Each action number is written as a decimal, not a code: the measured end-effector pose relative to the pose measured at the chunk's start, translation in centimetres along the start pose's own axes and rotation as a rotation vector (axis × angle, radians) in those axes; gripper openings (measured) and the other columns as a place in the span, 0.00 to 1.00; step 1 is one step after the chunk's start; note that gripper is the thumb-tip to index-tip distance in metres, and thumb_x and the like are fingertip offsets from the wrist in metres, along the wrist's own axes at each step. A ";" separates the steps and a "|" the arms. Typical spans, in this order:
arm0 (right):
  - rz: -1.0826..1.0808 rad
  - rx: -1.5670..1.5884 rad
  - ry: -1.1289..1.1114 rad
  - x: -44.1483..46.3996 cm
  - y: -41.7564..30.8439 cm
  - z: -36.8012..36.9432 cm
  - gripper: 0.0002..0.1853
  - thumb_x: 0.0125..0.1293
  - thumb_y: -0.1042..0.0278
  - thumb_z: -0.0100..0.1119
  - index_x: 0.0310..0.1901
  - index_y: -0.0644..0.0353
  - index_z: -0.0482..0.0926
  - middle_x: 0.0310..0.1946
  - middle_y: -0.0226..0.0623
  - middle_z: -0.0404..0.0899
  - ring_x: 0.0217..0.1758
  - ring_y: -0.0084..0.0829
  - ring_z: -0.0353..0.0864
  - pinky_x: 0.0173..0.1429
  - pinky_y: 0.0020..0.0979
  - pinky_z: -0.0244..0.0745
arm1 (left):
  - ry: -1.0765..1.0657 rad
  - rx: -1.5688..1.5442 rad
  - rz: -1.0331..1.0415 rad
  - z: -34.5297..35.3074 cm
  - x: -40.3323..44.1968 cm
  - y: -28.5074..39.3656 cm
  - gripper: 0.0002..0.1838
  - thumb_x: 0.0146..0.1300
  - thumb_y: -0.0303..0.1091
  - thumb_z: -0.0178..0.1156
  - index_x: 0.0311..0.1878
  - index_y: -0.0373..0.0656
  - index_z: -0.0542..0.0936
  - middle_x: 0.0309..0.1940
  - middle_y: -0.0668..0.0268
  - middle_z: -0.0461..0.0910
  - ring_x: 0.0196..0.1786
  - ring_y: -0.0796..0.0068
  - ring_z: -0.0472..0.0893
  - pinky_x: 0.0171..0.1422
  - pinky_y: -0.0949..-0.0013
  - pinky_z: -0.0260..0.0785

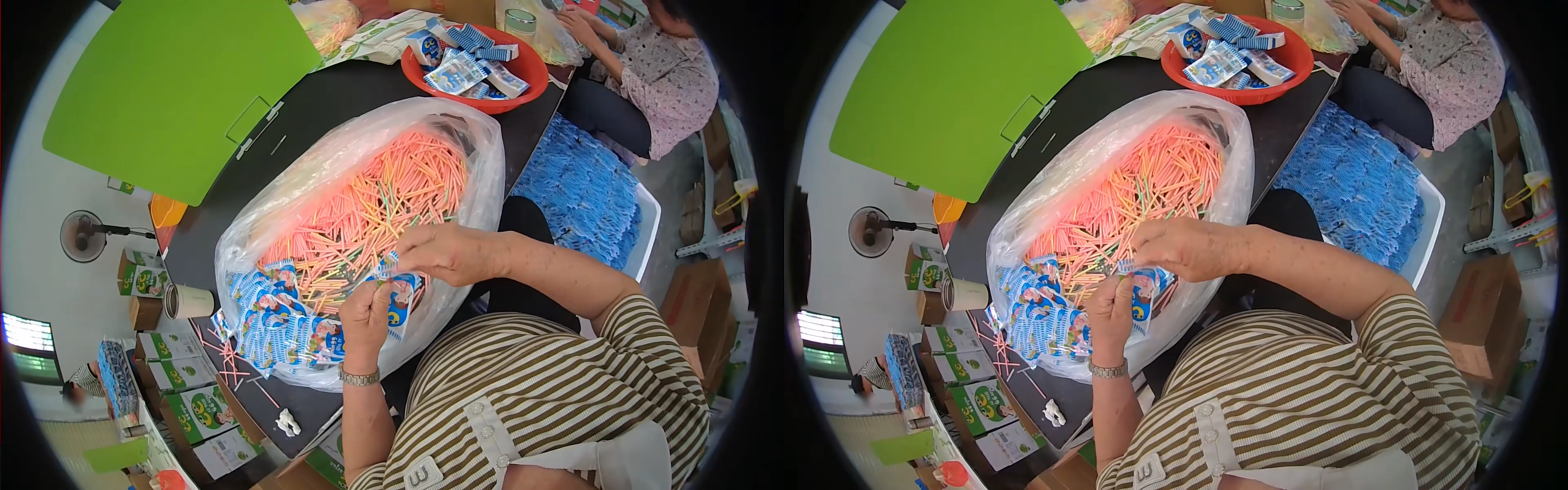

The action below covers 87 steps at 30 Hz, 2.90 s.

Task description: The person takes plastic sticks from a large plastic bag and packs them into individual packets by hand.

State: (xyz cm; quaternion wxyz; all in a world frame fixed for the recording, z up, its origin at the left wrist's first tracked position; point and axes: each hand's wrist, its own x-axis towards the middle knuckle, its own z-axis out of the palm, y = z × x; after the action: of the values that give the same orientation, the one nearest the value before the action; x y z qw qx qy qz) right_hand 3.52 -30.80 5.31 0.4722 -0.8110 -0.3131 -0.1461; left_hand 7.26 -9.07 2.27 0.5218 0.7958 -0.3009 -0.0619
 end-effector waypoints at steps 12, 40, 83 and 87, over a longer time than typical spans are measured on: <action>0.033 -0.294 0.050 0.9 2.5 -3.8 0.05 0.60 0.69 0.56 0.34 0.60 0.76 0.34 0.38 0.74 0.42 0.42 0.73 0.46 0.38 0.69 | 0.230 0.110 0.239 1.4 -1.1 -2.5 0.10 0.63 0.36 0.58 0.38 0.38 0.80 0.37 0.61 0.81 0.36 0.62 0.75 0.43 0.63 0.66; 0.013 -0.031 0.132 1.1 -2.6 3.8 0.17 0.66 0.58 0.54 0.53 0.56 0.78 0.62 0.44 0.64 0.62 0.41 0.65 0.69 0.44 0.50 | 0.280 0.181 0.525 1.1 -0.8 0.1 0.17 0.65 0.45 0.56 0.45 0.40 0.80 0.46 0.59 0.81 0.39 0.62 0.76 0.47 0.60 0.63; 0.629 -1.033 -0.744 -2.3 10.2 -9.1 0.08 0.55 0.71 0.53 0.28 0.59 0.83 0.30 0.42 0.83 0.38 0.41 0.83 0.42 0.43 0.77 | -0.179 0.620 0.351 3.1 0.1 0.5 0.17 0.47 0.33 0.66 0.43 0.44 0.78 0.41 0.63 0.75 0.42 0.60 0.74 0.43 0.57 0.62; 0.614 -0.945 -0.779 0.5 9.9 -7.0 0.08 0.55 0.69 0.53 0.29 0.56 0.84 0.32 0.39 0.84 0.39 0.39 0.83 0.44 0.40 0.77 | -0.347 0.586 0.353 4.6 0.5 1.1 0.18 0.43 0.36 0.69 0.40 0.45 0.78 0.39 0.68 0.74 0.42 0.63 0.73 0.42 0.59 0.62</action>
State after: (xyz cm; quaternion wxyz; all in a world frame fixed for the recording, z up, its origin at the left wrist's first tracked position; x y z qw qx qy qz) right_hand 10.66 -40.19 2.46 -0.0594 -0.9755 -0.1185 0.1757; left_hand 5.33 -13.35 1.27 0.2159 0.8249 -0.5222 -0.0162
